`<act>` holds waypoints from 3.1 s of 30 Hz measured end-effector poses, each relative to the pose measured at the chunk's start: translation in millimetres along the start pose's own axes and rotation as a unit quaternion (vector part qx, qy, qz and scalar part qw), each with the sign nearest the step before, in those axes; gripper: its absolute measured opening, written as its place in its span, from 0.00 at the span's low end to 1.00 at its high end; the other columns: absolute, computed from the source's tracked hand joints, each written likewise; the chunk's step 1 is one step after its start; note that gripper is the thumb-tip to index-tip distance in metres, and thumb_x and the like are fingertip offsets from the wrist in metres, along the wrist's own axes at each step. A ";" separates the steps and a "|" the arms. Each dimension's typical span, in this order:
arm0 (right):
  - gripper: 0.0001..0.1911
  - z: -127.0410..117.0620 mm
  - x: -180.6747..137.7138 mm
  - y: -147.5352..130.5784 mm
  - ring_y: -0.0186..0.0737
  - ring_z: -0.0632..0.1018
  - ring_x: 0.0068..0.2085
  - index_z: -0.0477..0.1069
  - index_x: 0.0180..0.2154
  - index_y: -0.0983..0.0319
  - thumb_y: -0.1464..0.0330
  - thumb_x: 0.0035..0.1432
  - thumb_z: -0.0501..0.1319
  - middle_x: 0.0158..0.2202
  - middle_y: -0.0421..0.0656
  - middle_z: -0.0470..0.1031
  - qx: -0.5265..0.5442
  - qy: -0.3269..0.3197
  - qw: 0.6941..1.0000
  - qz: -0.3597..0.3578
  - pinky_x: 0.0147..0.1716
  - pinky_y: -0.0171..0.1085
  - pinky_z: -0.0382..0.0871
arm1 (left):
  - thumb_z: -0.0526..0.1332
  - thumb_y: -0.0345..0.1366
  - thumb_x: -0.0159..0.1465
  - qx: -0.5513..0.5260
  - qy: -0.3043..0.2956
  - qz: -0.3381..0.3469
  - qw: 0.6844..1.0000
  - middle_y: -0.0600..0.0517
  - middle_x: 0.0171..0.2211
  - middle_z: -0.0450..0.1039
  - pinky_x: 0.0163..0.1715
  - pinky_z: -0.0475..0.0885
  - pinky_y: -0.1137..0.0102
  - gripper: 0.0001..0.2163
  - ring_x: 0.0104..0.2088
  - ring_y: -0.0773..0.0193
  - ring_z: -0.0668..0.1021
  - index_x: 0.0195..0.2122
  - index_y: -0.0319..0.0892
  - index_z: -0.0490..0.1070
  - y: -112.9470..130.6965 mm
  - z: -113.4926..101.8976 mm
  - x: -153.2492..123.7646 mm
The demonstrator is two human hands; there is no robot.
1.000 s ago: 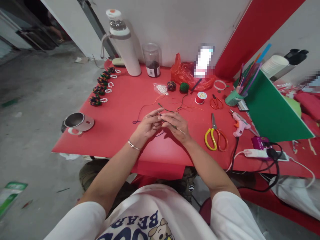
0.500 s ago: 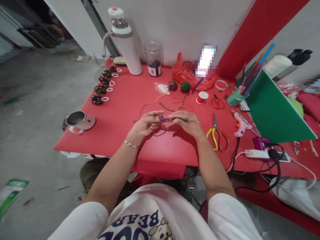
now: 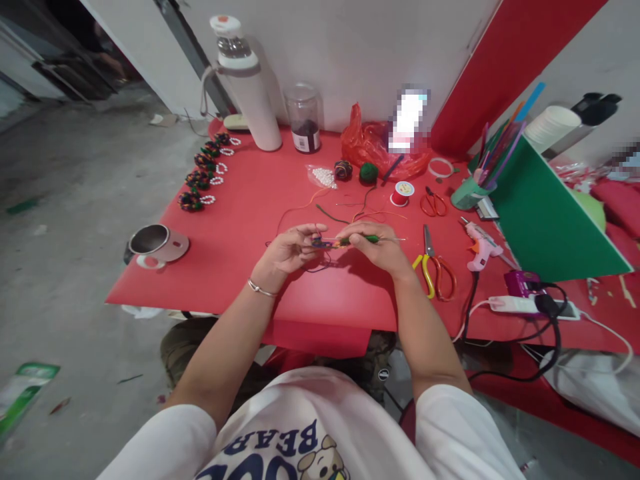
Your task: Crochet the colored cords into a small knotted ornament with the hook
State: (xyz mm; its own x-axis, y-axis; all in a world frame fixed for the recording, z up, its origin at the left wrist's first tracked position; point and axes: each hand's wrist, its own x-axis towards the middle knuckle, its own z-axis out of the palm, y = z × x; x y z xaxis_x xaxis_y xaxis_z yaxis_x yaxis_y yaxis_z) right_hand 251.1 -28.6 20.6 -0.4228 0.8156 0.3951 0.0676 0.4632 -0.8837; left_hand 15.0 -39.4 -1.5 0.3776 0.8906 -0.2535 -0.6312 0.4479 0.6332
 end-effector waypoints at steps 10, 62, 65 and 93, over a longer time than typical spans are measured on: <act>0.25 34.5 -1.5 28.3 0.43 0.85 0.38 0.85 0.39 0.54 0.41 0.62 0.64 0.37 0.43 0.86 0.073 0.066 0.992 0.075 0.43 0.43 0.81 | 0.71 0.22 0.47 0.108 0.059 0.088 0.988 0.55 0.25 0.74 0.19 0.54 0.75 0.18 0.18 0.76 0.64 0.41 0.38 0.84 -17.1 10.8 2.3; 0.20 12.9 0.6 14.2 0.43 0.86 0.40 0.84 0.36 0.54 0.45 0.60 0.69 0.37 0.43 0.86 0.072 0.075 0.994 0.043 0.45 0.44 0.83 | 0.62 0.20 0.43 0.010 -0.032 0.004 0.999 0.54 0.24 0.74 0.16 0.46 0.75 0.24 0.15 0.79 0.56 0.43 0.34 0.83 1.1 -0.4 -1.1; 0.22 16.5 0.4 21.4 0.43 0.86 0.38 0.81 0.35 0.56 0.44 0.61 0.67 0.35 0.43 0.86 0.162 0.088 0.979 0.085 0.40 0.45 0.85 | 0.63 0.20 0.42 0.005 -0.034 0.001 0.999 0.54 0.24 0.75 0.16 0.46 0.75 0.23 0.15 0.80 0.56 0.40 0.34 0.84 1.2 1.4 -0.7; 0.10 47.8 -7.4 21.1 0.43 0.83 0.56 0.79 0.51 0.53 0.63 0.72 0.63 0.53 0.44 0.84 -0.174 0.032 0.973 -0.147 0.59 0.46 0.78 | 0.76 0.27 0.45 0.108 0.062 0.117 0.985 0.57 0.24 0.71 0.17 0.51 0.76 0.20 0.17 0.79 0.60 0.43 0.38 0.84 -19.8 5.9 7.4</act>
State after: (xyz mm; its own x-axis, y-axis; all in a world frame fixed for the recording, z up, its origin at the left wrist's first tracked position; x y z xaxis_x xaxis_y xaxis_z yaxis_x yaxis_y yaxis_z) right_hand 212.5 -41.5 -13.0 -0.4144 0.6442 0.6429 0.2584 0.7606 -0.5956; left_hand 34.3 -42.2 -11.6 0.1450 0.9764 -0.1599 -0.5267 0.2130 0.8230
